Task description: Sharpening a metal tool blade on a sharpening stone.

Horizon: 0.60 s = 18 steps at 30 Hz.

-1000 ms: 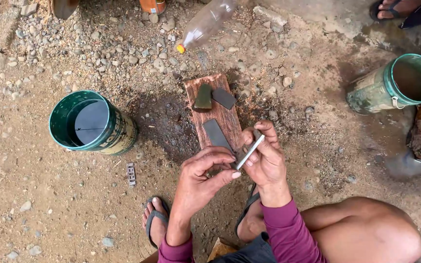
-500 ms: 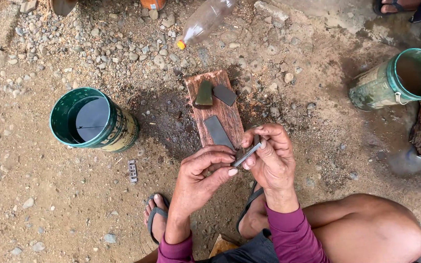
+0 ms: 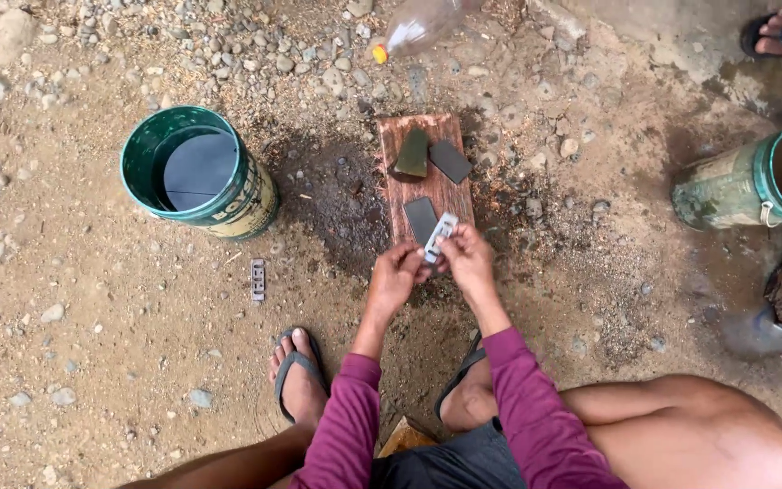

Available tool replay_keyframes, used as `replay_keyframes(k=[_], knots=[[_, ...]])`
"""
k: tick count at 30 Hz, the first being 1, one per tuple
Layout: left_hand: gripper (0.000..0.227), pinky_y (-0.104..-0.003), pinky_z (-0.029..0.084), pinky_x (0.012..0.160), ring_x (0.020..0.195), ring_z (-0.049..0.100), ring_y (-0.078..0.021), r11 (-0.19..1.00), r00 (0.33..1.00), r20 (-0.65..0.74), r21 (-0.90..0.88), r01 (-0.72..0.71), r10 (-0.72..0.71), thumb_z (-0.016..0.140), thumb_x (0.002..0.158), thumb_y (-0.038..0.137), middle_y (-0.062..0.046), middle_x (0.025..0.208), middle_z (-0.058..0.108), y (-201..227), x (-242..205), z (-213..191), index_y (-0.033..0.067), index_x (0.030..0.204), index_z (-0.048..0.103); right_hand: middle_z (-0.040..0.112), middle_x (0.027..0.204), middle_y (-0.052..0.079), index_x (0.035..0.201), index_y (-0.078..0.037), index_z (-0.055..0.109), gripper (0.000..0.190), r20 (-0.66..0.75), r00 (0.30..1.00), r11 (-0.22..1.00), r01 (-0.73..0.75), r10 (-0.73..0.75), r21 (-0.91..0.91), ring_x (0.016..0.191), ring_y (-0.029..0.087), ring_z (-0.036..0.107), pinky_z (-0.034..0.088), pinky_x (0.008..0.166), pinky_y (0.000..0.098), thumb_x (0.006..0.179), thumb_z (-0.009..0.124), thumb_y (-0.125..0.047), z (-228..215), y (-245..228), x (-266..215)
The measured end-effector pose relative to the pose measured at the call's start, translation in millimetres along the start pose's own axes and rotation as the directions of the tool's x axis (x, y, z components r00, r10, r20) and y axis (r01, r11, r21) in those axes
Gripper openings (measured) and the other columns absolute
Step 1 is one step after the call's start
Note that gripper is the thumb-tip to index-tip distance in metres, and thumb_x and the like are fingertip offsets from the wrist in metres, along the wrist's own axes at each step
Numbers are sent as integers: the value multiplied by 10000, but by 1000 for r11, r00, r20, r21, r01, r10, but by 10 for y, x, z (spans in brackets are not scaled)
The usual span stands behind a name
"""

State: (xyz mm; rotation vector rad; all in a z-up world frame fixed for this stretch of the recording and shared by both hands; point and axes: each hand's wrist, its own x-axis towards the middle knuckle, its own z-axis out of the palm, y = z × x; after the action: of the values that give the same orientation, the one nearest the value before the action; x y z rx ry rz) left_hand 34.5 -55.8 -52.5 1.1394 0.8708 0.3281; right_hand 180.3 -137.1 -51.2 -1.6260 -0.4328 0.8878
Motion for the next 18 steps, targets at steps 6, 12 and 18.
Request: replay_keyframes(k=[6, 12, 18], knots=[[315, -314, 477, 504, 565, 624, -161, 919, 923, -209, 166, 359, -323, 667, 971, 303, -115, 789, 752, -988, -10, 36, 72, 1172, 740, 734, 889, 99, 1187, -58, 556, 245, -216, 971, 907, -179, 101, -381, 594, 167, 696, 542, 402, 243, 964, 656, -50, 288, 235, 350], [268, -282, 550, 564, 609, 673, -107, 976, 993, -32, -188, 110, -118, 707, 981, 250, -65, 823, 739, -1835, 399, 508, -5, 1060, 740, 724, 838, 72, 1278, -97, 568, 426, -248, 968, 590, -171, -50, -789, 609, 175, 635, 434, 445, 288, 895, 754, -114, 347, 156, 492], [196, -265, 539, 528, 589, 656, -95, 933, 946, -51, -189, 306, -321, 670, 977, 198, -64, 765, 746, -1211, 184, 626, 27, 941, 760, 701, 837, 39, 1306, -96, 553, 448, -325, 946, 708, -218, -18, -672, 585, 157, 616, 435, 406, 321, 902, 738, -144, 307, 345, 640]])
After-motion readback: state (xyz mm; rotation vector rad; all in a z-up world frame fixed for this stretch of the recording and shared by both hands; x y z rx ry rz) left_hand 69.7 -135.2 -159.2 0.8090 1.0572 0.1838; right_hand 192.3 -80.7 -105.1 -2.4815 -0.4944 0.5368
